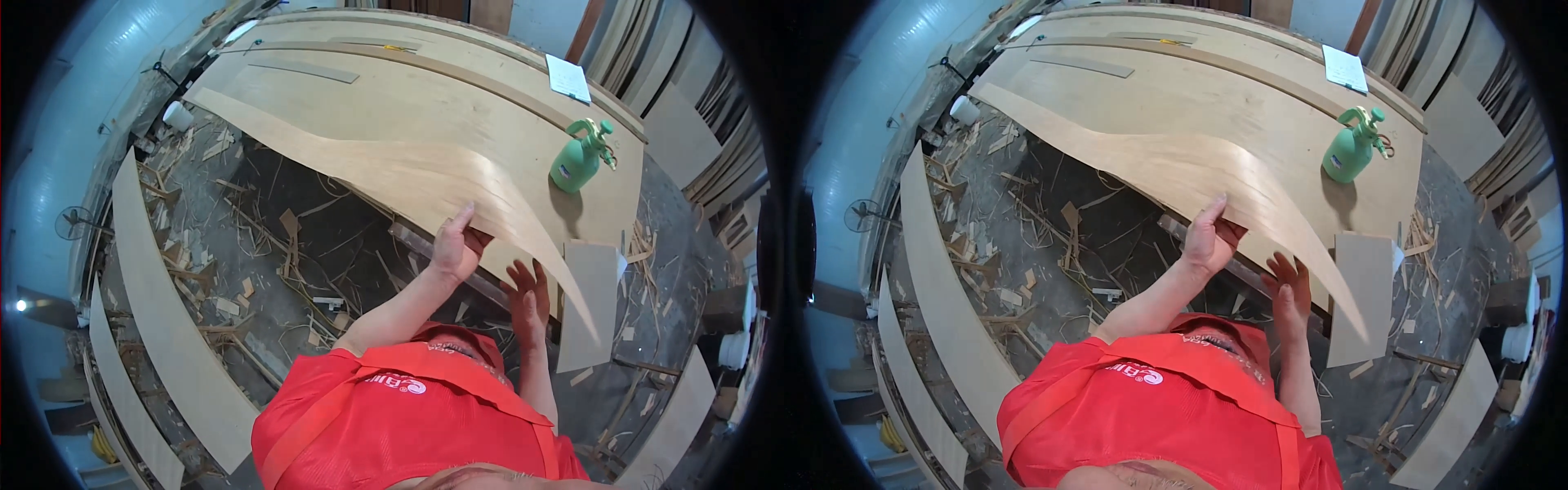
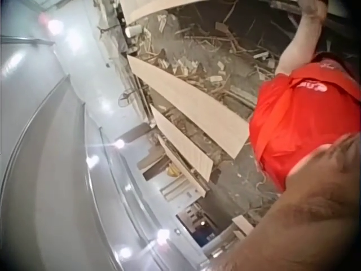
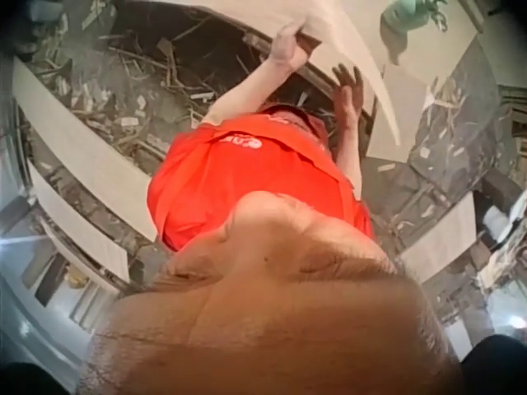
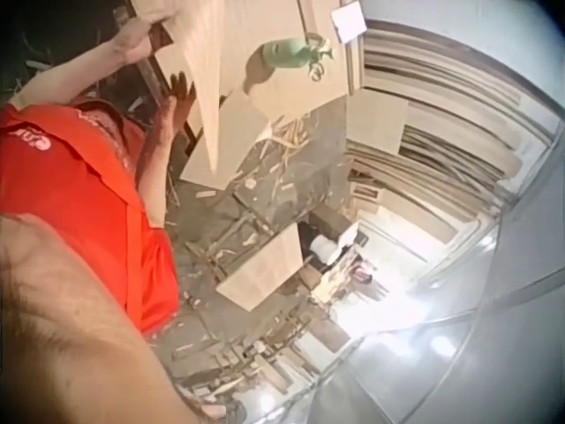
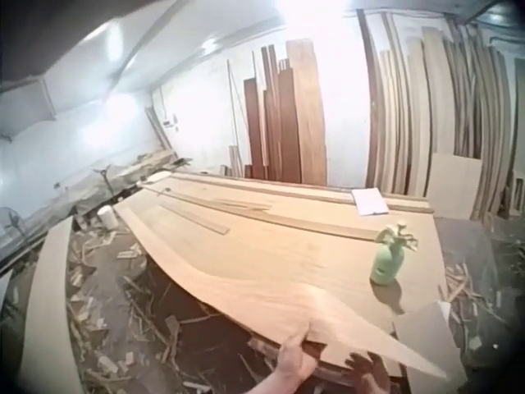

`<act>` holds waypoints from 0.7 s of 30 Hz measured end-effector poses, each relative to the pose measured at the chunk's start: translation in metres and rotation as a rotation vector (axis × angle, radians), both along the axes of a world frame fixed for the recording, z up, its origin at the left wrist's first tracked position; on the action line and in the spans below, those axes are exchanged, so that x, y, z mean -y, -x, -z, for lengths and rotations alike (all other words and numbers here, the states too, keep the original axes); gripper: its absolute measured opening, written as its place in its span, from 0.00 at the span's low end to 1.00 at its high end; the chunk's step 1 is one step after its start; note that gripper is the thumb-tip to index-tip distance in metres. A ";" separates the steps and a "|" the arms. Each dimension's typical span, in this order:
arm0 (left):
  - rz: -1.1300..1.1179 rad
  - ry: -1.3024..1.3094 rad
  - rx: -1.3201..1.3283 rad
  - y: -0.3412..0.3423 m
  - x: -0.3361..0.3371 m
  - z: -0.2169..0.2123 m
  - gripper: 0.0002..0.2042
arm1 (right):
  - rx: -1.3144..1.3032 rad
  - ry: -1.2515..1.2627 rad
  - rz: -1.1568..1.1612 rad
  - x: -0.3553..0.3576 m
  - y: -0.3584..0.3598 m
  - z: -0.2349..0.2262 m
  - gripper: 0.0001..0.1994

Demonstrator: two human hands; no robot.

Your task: Organizing wood veneers and transporting curved wood components in a factory.

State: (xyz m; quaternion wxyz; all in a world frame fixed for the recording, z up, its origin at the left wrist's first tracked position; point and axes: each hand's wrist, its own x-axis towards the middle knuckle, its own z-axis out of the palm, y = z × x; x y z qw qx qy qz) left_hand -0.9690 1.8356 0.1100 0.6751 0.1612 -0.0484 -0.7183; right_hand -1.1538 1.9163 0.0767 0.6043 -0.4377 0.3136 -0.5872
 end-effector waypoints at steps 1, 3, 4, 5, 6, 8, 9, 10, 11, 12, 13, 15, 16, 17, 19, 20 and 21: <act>-0.008 0.002 0.012 0.013 -0.009 -0.010 0.16 | 0.012 0.002 -0.008 0.005 0.001 -0.003 0.28; 0.043 0.018 0.046 0.041 -0.026 -0.028 0.16 | 0.211 0.059 0.102 0.017 0.008 -0.012 0.28; 0.061 0.023 0.064 0.051 -0.035 -0.033 0.17 | 0.310 0.082 0.151 0.019 0.011 -0.018 0.28; 0.048 0.020 0.073 0.061 -0.044 -0.034 0.17 | 0.320 0.077 0.138 0.017 0.018 -0.026 0.28; 0.098 0.044 0.092 0.071 -0.054 -0.035 0.17 | 0.345 -0.026 0.202 0.014 0.028 -0.037 0.27; 0.198 0.089 0.131 0.081 -0.073 -0.034 0.19 | 0.386 -0.237 0.326 0.007 0.043 -0.064 0.26; 0.205 0.085 0.130 0.083 -0.081 -0.029 0.19 | 0.387 -0.240 0.333 0.000 0.054 -0.071 0.26; 0.253 0.091 0.094 0.077 -0.090 -0.016 0.23 | 0.363 -0.235 0.430 -0.009 0.066 -0.075 0.26; 0.304 0.097 0.055 0.068 -0.100 0.002 0.28 | 0.336 -0.228 0.529 -0.018 0.078 -0.080 0.26; 0.368 0.108 0.010 0.059 -0.108 0.018 0.33 | 0.330 -0.225 0.542 -0.030 0.094 -0.091 0.26; 0.320 -0.003 0.019 0.043 -0.115 0.042 0.38 | 0.339 -0.186 0.599 -0.045 0.110 -0.103 0.25; 0.222 -0.207 -0.008 -0.010 -0.131 0.094 0.46 | 0.341 -0.082 0.659 -0.069 0.131 -0.139 0.25; 0.193 -0.303 -0.044 -0.036 -0.134 0.117 0.48 | 0.330 -0.013 0.683 -0.085 0.141 -0.159 0.25; 0.116 -0.333 -0.016 -0.059 -0.134 0.138 0.49 | 0.323 -0.093 0.818 -0.103 0.161 -0.163 0.25; -0.003 -0.371 0.023 -0.088 -0.119 0.162 0.50 | 0.304 -0.155 1.012 -0.141 0.202 -0.180 0.25; -0.069 -0.380 0.039 -0.102 -0.109 0.170 0.50 | 0.230 -0.149 1.154 -0.159 0.216 -0.190 0.26; -0.085 -0.375 0.010 -0.116 -0.098 0.182 0.49 | 0.155 -0.143 1.306 -0.185 0.221 -0.204 0.26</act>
